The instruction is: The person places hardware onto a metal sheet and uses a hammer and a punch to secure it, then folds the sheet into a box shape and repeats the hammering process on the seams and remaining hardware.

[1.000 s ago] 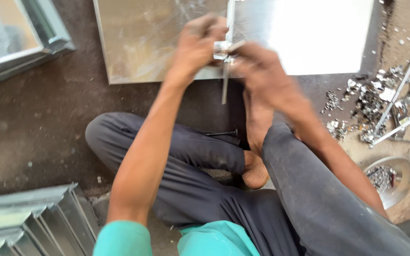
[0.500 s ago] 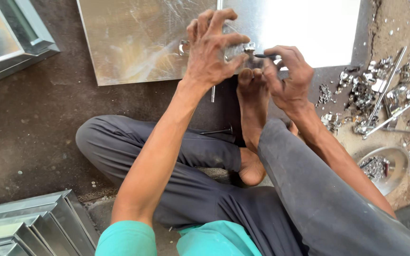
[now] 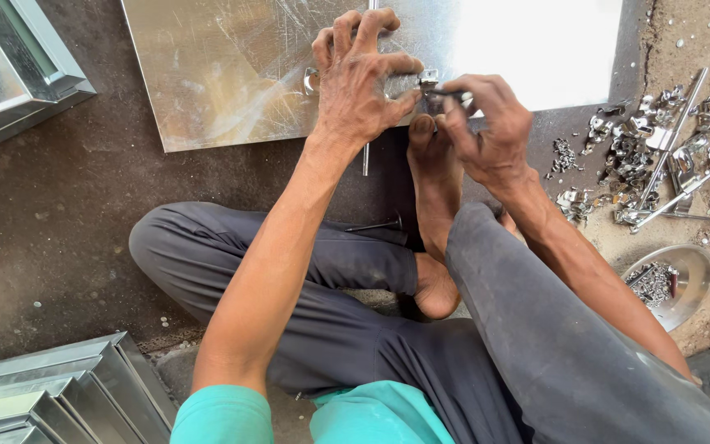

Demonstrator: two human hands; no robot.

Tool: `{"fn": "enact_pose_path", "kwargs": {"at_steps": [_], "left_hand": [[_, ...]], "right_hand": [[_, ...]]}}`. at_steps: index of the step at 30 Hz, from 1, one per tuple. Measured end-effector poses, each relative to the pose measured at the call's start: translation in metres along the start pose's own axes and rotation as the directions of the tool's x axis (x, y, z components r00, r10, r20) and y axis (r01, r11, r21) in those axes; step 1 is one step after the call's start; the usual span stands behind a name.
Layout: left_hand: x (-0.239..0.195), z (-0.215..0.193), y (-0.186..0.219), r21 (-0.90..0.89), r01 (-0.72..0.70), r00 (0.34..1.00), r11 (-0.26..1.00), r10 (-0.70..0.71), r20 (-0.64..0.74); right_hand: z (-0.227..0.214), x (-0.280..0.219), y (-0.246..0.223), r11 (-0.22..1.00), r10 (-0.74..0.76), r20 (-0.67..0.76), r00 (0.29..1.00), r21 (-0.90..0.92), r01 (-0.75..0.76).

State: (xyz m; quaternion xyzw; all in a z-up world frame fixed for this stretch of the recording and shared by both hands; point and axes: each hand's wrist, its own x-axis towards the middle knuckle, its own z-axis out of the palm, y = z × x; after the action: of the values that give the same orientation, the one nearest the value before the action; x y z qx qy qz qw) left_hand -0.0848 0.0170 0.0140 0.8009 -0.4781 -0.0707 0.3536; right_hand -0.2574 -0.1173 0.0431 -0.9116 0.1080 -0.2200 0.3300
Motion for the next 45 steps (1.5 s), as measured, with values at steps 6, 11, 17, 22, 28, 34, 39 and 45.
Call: {"fn": "enact_pose_path", "kwargs": {"at_steps": [6, 11, 17, 22, 28, 34, 39, 45], "left_hand": [[-0.001, 0.002, 0.0, 0.003, -0.004, 1.0, 1.0, 0.004, -0.015], [-0.002, 0.005, -0.002, 0.005, 0.003, 1.0, 1.0, -0.003, -0.021], [0.002, 0.001, 0.001, 0.044, -0.015, 1.0, 0.999, 0.015, -0.006], [0.001, -0.015, -0.001, 0.079, -0.106, 0.993, 0.991, 0.11, -0.042], [0.015, 0.038, -0.024, 0.49, 0.129, 0.989, 0.862, -0.079, -0.121], [-0.002, -0.017, -0.033, 0.329, -0.2, 0.977, 0.923, 0.164, 0.136], [-0.075, -0.083, 0.012, 0.129, -0.601, 0.718, 0.789, 0.462, 0.521], [-0.096, -0.044, -0.011, 0.159, -0.434, 0.67, 0.887, 0.199, 0.715]], "right_hand": [[0.001, 0.012, 0.002, 0.998, -0.013, -0.022, 1.0, -0.054, 0.012], [-0.001, 0.018, -0.003, 0.999, 0.043, 0.022, 0.999, -0.019, -0.043], [-0.002, 0.0, 0.021, 0.999, 0.034, 0.036, 0.999, -0.005, -0.034], [-0.047, -0.062, 0.035, 0.879, 0.32, 0.031, 0.947, -0.382, -0.284], [-0.048, -0.092, 0.028, 0.926, 0.149, 0.306, 0.94, -0.377, -0.024], [0.0, -0.016, 0.017, 0.957, 0.279, 0.05, 0.959, -0.093, -0.274], [0.005, -0.01, -0.01, 0.994, -0.03, -0.052, 0.998, -0.111, 0.025], [-0.037, -0.121, 0.049, 0.895, 0.354, -0.01, 0.935, -0.288, -0.341]]}}
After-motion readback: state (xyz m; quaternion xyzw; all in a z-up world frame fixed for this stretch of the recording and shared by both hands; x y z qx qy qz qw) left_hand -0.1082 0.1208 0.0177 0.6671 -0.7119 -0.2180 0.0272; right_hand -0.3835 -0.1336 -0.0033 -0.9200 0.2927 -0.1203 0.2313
